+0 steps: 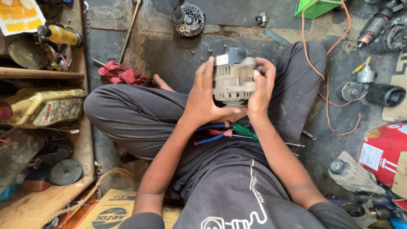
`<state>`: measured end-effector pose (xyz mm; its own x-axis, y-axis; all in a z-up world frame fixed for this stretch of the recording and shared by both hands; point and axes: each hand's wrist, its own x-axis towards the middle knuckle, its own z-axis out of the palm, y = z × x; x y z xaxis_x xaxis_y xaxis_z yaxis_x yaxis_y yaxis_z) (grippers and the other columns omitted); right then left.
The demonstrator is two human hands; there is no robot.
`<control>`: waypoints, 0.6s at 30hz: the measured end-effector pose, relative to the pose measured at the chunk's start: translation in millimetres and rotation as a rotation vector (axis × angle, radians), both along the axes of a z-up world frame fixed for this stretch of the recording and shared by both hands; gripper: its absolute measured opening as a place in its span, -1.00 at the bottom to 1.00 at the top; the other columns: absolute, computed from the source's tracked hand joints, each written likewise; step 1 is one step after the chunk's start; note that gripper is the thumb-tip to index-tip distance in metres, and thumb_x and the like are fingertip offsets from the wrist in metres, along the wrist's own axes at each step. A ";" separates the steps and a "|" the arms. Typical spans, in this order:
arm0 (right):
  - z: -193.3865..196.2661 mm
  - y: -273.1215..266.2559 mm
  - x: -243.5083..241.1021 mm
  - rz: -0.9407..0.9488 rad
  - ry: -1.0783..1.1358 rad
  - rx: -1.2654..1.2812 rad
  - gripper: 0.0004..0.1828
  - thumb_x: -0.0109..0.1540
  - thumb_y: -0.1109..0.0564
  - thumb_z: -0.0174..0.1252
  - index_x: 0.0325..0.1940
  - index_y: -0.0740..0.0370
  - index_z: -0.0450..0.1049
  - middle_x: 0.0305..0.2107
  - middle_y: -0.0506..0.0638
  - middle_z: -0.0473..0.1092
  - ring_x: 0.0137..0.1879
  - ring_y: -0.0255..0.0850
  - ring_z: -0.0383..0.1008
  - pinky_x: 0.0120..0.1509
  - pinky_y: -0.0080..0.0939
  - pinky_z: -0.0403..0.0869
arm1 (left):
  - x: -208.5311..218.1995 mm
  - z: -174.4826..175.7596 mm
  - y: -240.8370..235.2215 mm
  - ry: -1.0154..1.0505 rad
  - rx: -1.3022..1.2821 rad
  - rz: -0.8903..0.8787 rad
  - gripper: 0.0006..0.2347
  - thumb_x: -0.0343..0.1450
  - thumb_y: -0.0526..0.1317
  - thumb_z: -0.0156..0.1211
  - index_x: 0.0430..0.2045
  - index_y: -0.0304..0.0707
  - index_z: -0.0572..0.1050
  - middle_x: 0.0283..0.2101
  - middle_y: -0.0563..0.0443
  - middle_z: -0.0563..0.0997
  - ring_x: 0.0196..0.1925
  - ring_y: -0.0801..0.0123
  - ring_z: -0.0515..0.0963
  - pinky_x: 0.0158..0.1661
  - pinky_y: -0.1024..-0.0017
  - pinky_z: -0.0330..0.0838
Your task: The person disassembles a car alternator while sitting on the floor. They use a screwdriver and pliers to remove screws and extract internal components, including the rotor and brushes, placing them on the floor.
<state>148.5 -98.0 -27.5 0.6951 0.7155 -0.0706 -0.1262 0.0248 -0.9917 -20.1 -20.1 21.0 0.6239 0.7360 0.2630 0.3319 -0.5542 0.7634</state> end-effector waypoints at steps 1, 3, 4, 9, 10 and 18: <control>-0.4 1.3 -2.1 0.017 -0.015 -0.017 -0.61 0.36 0.15 -0.05 0.25 0.33 0.34 -0.04 -0.01 0.28 0.09 -0.26 0.26 0.30 -0.25 0.30 | -2.9 -3.2 -0.3 0.032 -0.100 0.009 0.21 0.07 0.24 0.57 0.46 -0.43 -0.14 0.33 -0.47 0.26 0.29 -0.32 0.43 0.22 0.07 0.39; 0.0 5.3 -2.7 0.045 -0.043 -0.017 -0.61 0.37 0.15 -0.03 0.27 0.32 0.32 -0.01 -0.01 0.26 0.13 -0.26 0.25 0.33 -0.24 0.28 | -4.1 -7.4 -1.3 0.088 -0.297 0.024 0.23 0.09 0.24 0.55 0.48 -0.47 -0.19 0.32 -0.42 0.30 0.23 -0.27 0.50 0.12 0.10 0.47; -0.1 7.8 -3.1 0.053 -0.052 0.000 -0.61 0.37 0.15 -0.03 0.28 0.32 0.30 0.02 0.00 0.27 0.16 -0.25 0.25 0.36 -0.24 0.27 | -3.8 -8.2 -2.8 0.081 -0.263 0.037 0.22 0.12 0.24 0.55 0.49 -0.45 -0.20 0.31 -0.40 0.33 0.22 -0.24 0.52 0.12 0.10 0.48; -4.3 7.4 -1.0 0.046 -0.043 0.017 -0.61 0.37 0.15 -0.03 0.27 0.33 0.30 0.05 0.03 0.29 0.18 -0.22 0.26 0.39 -0.22 0.27 | -1.3 -9.5 -19.2 0.176 -0.136 0.136 0.17 0.08 0.24 0.57 0.43 -0.35 -0.13 0.20 -0.53 0.37 0.06 -0.18 0.57 -0.08 0.16 0.54; -5.0 4.7 0.4 0.055 -0.027 0.013 -0.62 0.39 0.14 -0.04 0.26 0.33 0.29 0.06 0.03 0.28 0.20 -0.22 0.26 0.40 -0.22 0.26 | -3.1 -10.1 -18.4 0.149 -0.158 0.095 0.18 0.10 0.24 0.56 0.46 -0.33 -0.16 0.18 -0.48 0.42 0.08 -0.18 0.58 -0.04 0.14 0.53; -3.4 -26.6 -21.0 0.142 -0.152 0.019 -0.61 0.48 0.05 -0.12 0.32 0.34 0.22 0.10 0.04 0.26 0.21 -0.26 0.24 0.43 -0.23 0.24 | -26.8 -24.2 -1.2 0.064 -0.359 -0.088 0.21 0.17 0.19 0.53 0.49 -0.23 -0.40 0.09 -0.45 0.59 0.10 -0.29 0.60 0.05 0.10 0.49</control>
<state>127.5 -124.6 -30.9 0.5887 0.8072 0.0417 0.0211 0.0362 -0.9991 -46.9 -21.3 -3.3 0.6954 0.7173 -0.0442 0.3488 -0.2830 0.8934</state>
